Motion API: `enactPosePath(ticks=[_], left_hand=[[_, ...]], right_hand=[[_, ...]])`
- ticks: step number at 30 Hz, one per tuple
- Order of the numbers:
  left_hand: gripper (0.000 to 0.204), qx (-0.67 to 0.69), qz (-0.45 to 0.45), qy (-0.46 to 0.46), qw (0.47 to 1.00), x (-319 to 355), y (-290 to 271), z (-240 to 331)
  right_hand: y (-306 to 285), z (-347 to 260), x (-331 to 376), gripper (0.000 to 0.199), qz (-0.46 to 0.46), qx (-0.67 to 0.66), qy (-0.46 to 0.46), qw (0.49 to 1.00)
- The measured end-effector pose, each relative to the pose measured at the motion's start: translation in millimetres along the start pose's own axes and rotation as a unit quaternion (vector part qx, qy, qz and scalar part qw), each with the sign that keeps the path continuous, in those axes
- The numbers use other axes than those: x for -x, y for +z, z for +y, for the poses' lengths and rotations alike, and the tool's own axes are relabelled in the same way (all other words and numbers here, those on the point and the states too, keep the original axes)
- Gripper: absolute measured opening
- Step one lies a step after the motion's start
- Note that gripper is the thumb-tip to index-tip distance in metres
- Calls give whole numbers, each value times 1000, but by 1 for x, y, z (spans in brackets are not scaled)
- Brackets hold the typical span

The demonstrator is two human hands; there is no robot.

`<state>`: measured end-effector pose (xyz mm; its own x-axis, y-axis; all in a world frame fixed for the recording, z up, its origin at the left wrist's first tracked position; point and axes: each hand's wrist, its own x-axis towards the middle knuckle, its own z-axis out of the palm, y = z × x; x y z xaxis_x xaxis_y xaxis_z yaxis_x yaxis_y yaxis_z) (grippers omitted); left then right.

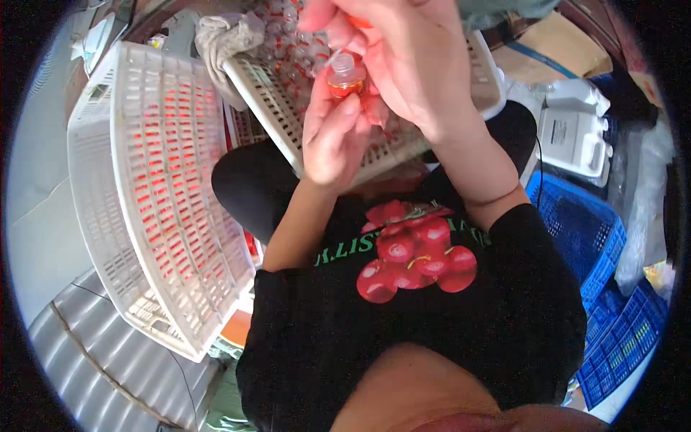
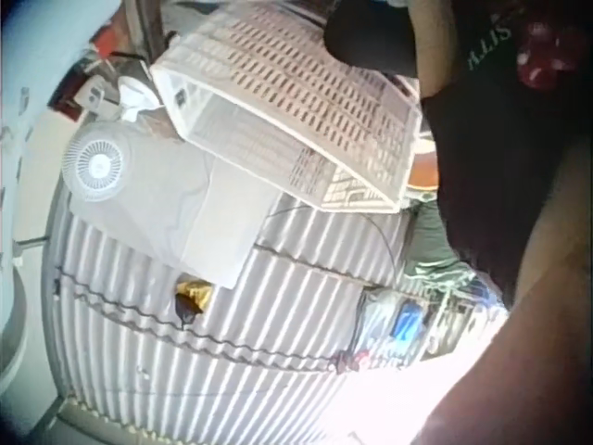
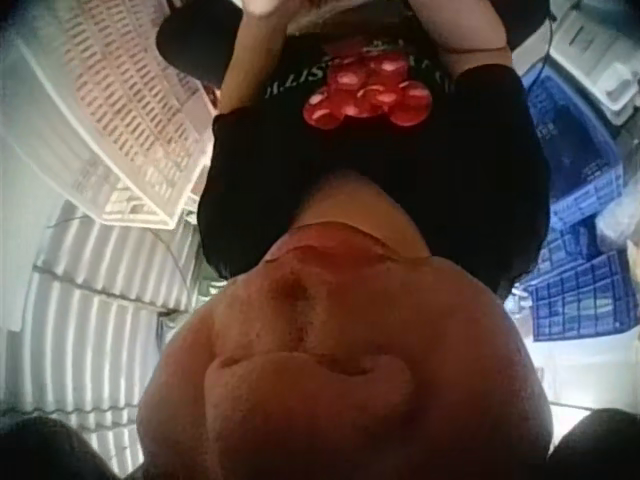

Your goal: Packaging small red plastic components from a basket into a larger bag.

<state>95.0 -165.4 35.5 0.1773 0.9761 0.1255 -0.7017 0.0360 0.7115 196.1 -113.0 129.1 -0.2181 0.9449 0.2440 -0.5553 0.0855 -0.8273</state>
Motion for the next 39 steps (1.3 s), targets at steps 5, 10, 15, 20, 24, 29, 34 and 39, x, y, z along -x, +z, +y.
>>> enactPosePath(ticks=[5,10,15,20,24,29,34,39], left_hand=[[34,67,-5,-13,998,24,19,-2],[34,-47,27,-24,998,42,12,-15],[33,-17,-19,34,999,45,22,-7],[40,-167,8,40,985,46,16,3],[43,-257,14,49,965,48,9,-9],[45,-220,0,70,973,50,16,-13],[49,-208,15,74,975,41,36,1],[49,-93,-38,52,994,33,36,15]], right_hand=[[-7,-2,29,11,-18,39,19,999],[-8,-17,44,12,-36,37,-13,999],[-2,-18,54,13,-66,75,3,995],[-3,-23,54,14,-70,61,-32,995],[-5,-24,55,14,-34,49,5,998],[-4,-24,57,14,-54,87,9,995],[-1,-26,63,13,-99,129,-47,986],[-1,-36,65,12,-119,180,-123,969]])
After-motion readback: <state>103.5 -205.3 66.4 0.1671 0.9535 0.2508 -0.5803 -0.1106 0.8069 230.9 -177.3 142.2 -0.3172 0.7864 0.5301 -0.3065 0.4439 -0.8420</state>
